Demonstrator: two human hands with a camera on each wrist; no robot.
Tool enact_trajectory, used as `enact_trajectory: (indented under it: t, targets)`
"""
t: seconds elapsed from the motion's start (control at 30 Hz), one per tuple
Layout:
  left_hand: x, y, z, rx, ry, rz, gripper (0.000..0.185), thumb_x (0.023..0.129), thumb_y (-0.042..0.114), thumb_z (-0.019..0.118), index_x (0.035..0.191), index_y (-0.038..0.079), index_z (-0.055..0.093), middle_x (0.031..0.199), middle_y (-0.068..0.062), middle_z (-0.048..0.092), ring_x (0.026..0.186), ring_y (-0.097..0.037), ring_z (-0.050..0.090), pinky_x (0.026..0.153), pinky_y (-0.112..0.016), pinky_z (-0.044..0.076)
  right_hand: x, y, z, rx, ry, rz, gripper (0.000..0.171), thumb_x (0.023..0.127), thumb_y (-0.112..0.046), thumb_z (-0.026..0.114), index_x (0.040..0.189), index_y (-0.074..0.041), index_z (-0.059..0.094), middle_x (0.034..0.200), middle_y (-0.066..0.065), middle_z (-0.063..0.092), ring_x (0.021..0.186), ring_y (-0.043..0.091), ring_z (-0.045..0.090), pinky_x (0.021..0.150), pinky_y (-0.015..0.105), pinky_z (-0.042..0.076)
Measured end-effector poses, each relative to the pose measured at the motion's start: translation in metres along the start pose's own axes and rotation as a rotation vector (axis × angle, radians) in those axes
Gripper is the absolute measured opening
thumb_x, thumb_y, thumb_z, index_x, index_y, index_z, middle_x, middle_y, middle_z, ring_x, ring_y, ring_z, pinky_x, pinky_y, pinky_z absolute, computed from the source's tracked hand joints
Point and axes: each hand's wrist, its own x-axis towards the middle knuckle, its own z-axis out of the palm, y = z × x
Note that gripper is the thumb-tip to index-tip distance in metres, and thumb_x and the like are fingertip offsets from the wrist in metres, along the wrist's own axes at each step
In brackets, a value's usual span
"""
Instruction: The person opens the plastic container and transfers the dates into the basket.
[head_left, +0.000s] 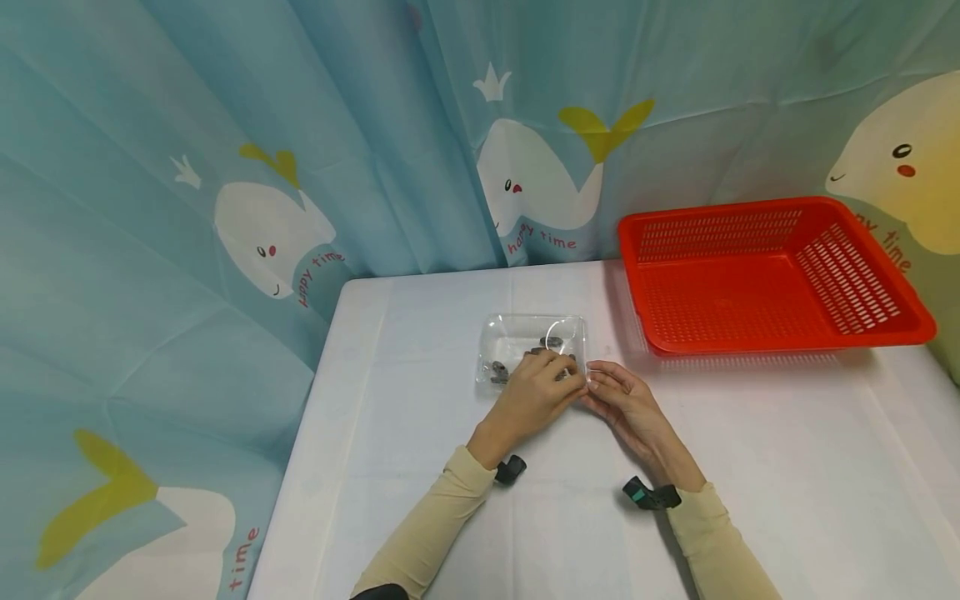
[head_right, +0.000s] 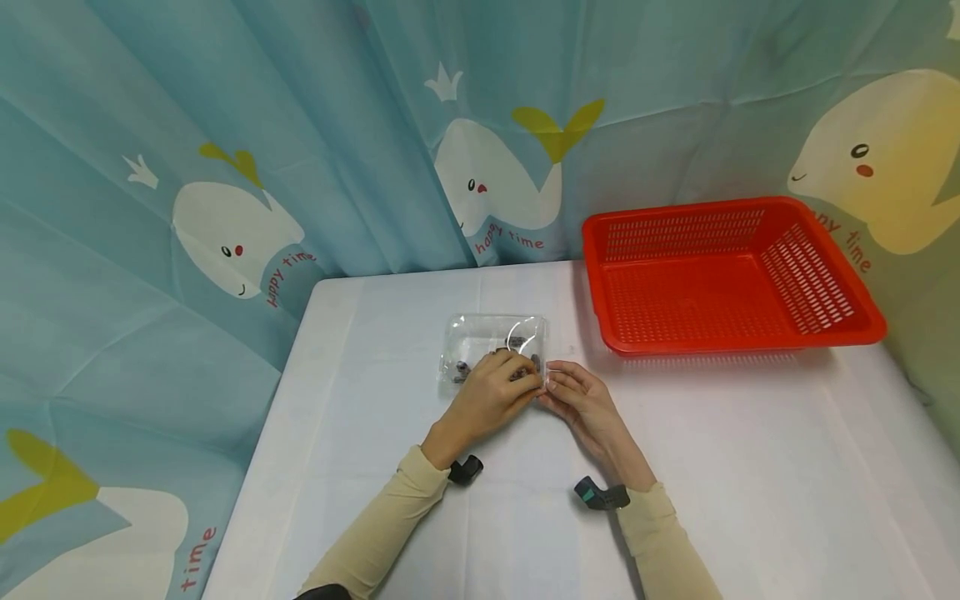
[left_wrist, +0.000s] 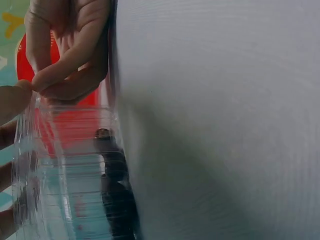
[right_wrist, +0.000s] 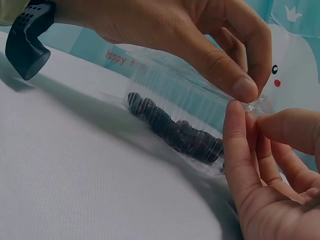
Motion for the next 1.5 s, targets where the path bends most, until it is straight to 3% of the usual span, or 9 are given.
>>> enact_trajectory:
  t: [0.3,0.53,0.9,1.17,1.5]
  targets:
    - [0.0006,0.0019,-0.0014,0.072,0.005,0.023,0.01,0.097,0.035,0.076,0.103,0.026,0.077,0.104,0.007,0.07,0.096,-0.013,0.063,0.077,-0.025,0.052,-0.0013,-0.0002,0.0028,0.01,0.031,0.006,0.031,0.103,0.013,0.05,0.123,-0.008,0.061,0.103,-0.002,0.073,0.094,0.009,0.073,0.088,0.025,0.063]
    - [0.0017,0.004,0.0019,0.146,0.057,0.05,0.009,0.099,0.028,0.072,0.101,0.022,0.079,0.098,0.007,0.068,0.082,-0.012,0.056,0.068,-0.023,0.049,-0.0028,0.0004,0.0047,0.0,0.051,0.008,0.031,0.103,0.012,0.051,0.122,-0.01,0.062,0.101,-0.004,0.072,0.094,0.007,0.072,0.089,0.024,0.063]
    - [0.0031,0.0067,0.0067,0.169,0.112,0.025,0.012,0.1,0.028,0.072,0.098,0.018,0.079,0.097,0.006,0.072,0.079,-0.012,0.059,0.069,-0.02,0.053,-0.0014,0.0023,0.0044,-0.016,0.057,0.003,0.032,0.103,0.013,0.051,0.124,-0.009,0.06,0.105,-0.003,0.074,0.095,0.009,0.074,0.089,0.023,0.062]
    - [0.0034,0.0075,0.0068,0.177,0.103,-0.003,0.015,0.101,0.031,0.071,0.097,0.018,0.077,0.097,0.007,0.074,0.082,-0.011,0.064,0.075,-0.02,0.056,-0.0011,0.0028,0.0039,0.009,0.056,0.003,0.033,0.103,0.014,0.049,0.123,-0.01,0.061,0.104,-0.002,0.074,0.096,0.01,0.075,0.089,0.023,0.062]
    - [0.0049,0.0082,0.0052,0.219,0.134,-0.015,0.016,0.102,0.031,0.069,0.099,0.017,0.074,0.096,0.007,0.072,0.079,-0.011,0.058,0.068,-0.02,0.051,-0.0005,0.0027,0.0034,-0.003,0.054,-0.003,0.034,0.103,0.014,0.049,0.123,-0.01,0.062,0.104,-0.003,0.074,0.097,0.009,0.074,0.089,0.023,0.062]
